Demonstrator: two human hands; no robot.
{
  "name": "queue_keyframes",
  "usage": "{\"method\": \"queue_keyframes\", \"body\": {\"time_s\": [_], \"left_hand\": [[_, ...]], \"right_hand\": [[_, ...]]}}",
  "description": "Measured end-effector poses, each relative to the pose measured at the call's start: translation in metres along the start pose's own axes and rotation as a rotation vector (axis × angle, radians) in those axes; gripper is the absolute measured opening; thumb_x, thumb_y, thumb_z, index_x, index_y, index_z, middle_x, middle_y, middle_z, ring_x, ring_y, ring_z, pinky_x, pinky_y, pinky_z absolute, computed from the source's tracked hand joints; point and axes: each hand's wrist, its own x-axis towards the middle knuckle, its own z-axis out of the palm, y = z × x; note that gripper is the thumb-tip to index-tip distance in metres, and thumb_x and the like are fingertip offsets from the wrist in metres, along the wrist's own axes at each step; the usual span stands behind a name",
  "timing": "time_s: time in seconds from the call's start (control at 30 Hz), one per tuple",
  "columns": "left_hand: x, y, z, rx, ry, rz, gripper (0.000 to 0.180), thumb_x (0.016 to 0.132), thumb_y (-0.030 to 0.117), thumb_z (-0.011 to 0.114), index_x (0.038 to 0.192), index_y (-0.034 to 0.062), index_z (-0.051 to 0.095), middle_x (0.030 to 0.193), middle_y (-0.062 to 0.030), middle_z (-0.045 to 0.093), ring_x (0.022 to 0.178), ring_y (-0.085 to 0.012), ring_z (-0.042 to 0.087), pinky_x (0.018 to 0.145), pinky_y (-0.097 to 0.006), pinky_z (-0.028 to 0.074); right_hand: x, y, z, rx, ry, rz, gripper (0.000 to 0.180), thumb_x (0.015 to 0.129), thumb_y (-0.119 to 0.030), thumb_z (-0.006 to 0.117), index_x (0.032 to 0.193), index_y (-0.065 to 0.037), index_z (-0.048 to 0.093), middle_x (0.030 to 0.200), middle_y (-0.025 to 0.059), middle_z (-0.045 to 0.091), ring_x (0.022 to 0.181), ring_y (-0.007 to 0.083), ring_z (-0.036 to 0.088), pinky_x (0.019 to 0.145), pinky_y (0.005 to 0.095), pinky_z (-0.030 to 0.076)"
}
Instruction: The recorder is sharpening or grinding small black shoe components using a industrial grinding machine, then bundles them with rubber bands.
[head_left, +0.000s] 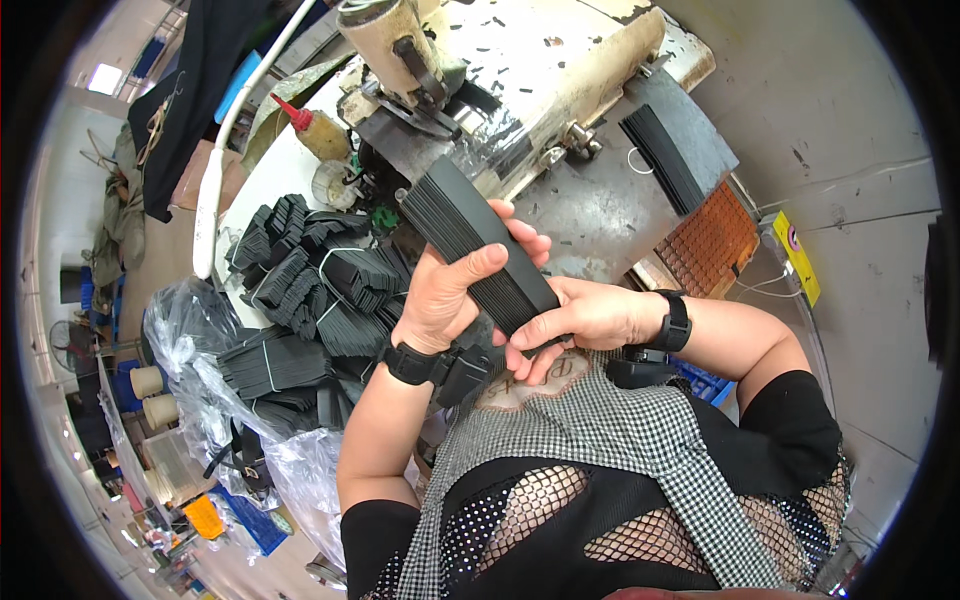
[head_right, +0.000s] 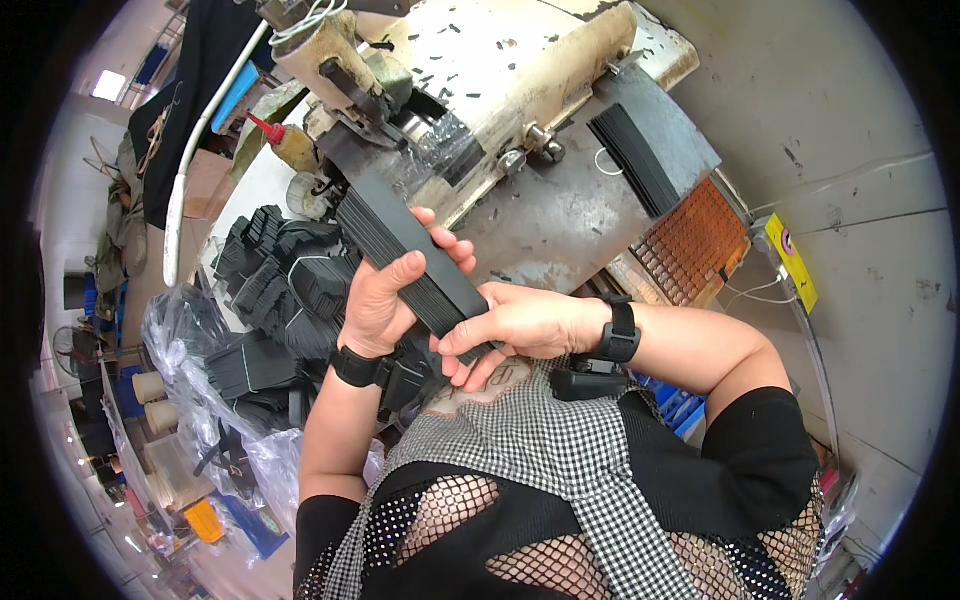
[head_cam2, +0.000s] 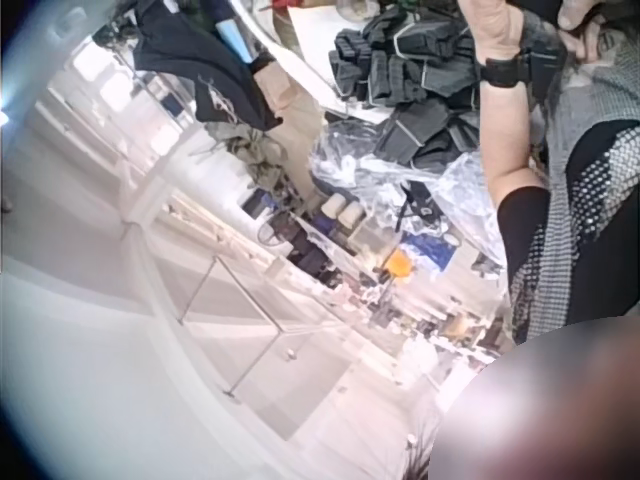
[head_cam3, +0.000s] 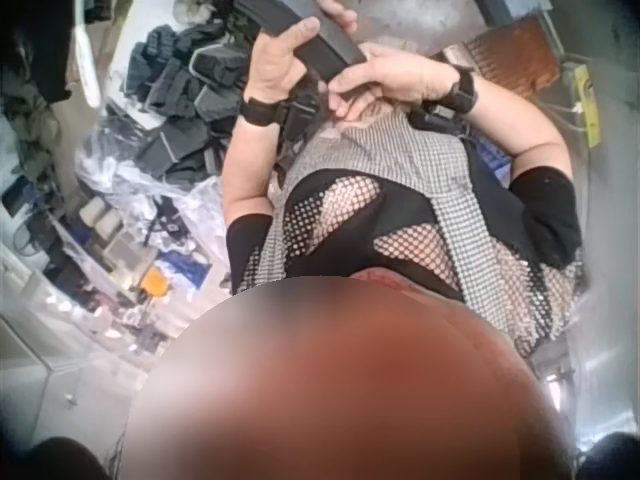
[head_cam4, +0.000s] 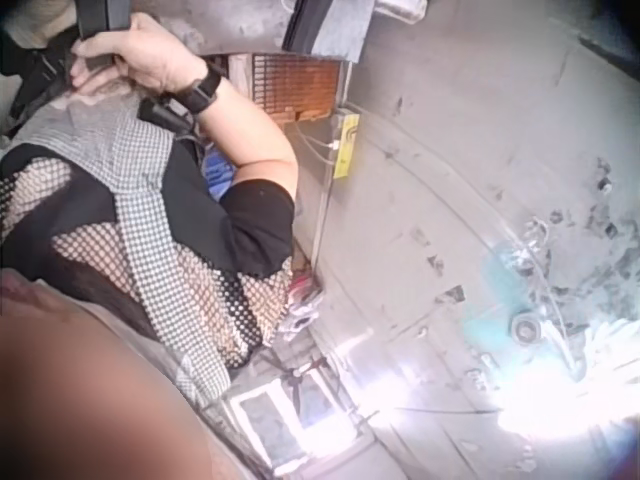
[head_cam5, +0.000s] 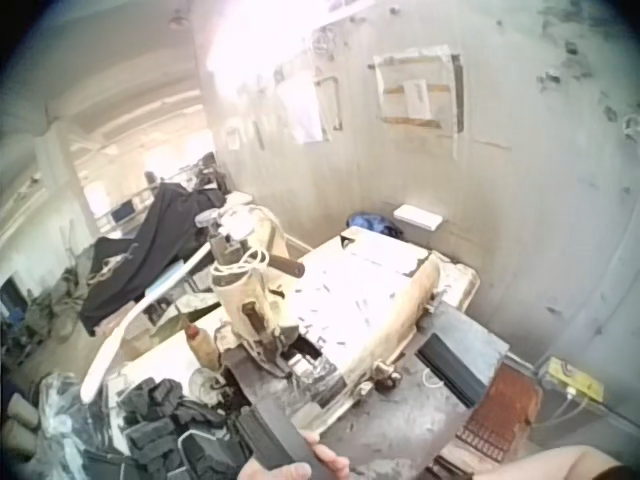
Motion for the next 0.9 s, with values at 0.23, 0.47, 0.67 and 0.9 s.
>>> {"method": "queue_keyframes", "body": {"time_s": [0.23, 0.47, 0.67, 0.9], "left_hand": [[-0.009, 0.012, 0.012, 0.173, 0.139, -0.024, 0.050, 0.087, 0.008, 0.066, 0.130, 0.0009, 0.043, 0.114, -0.0153, 0.060, 0.109, -0.0302, 0.060, 0.097, -0.044, 0.049], [-0.027, 0.094, -0.002, 1.387, 0.228, 0.424, 0.047, 0.082, 0.004, 0.065, 0.126, -0.0008, 0.052, 0.127, -0.0154, 0.056, 0.121, -0.0234, 0.052, 0.102, -0.034, 0.041], [-0.012, 0.157, -0.075, 2.332, 0.261, 0.165, 0.043, 0.077, 0.001, 0.055, 0.120, 0.0095, 0.061, 0.129, -0.0102, 0.058, 0.126, -0.0326, 0.046, 0.109, -0.048, 0.026], [0.040, 0.154, -0.142, 2.567, 0.294, -0.606, 0.059, 0.074, 0.009, 0.053, 0.132, 0.0161, 0.053, 0.140, -0.0041, 0.049, 0.140, -0.0329, 0.029, 0.106, -0.070, -0.005]], "right_hand": [[0.007, 0.010, 0.007, -0.066, 0.062, -0.047, 0.017, 0.087, -0.010, 0.055, 0.096, 0.004, 0.057, 0.072, 0.0081, 0.061, 0.060, 0.0154, 0.061, 0.052, 0.0241, 0.050], [-0.014, -0.005, 0.014, -0.174, 0.136, -0.079, 0.014, 0.085, -0.008, 0.053, 0.092, 0.004, 0.058, 0.070, 0.0071, 0.061, 0.058, 0.0131, 0.058, 0.052, 0.0249, 0.048], [-0.014, 0.002, 0.007, -0.174, 0.167, -0.093, 0.014, 0.085, -0.007, 0.053, 0.092, 0.004, 0.059, 0.069, 0.0068, 0.062, 0.056, 0.0127, 0.058, 0.046, 0.0236, 0.046], [-0.015, 0.004, 0.003, -0.183, 0.170, -0.072, 0.014, 0.085, -0.006, 0.052, 0.092, 0.004, 0.059, 0.069, 0.0074, 0.062, 0.057, 0.0129, 0.059, 0.046, 0.0233, 0.045]]}}
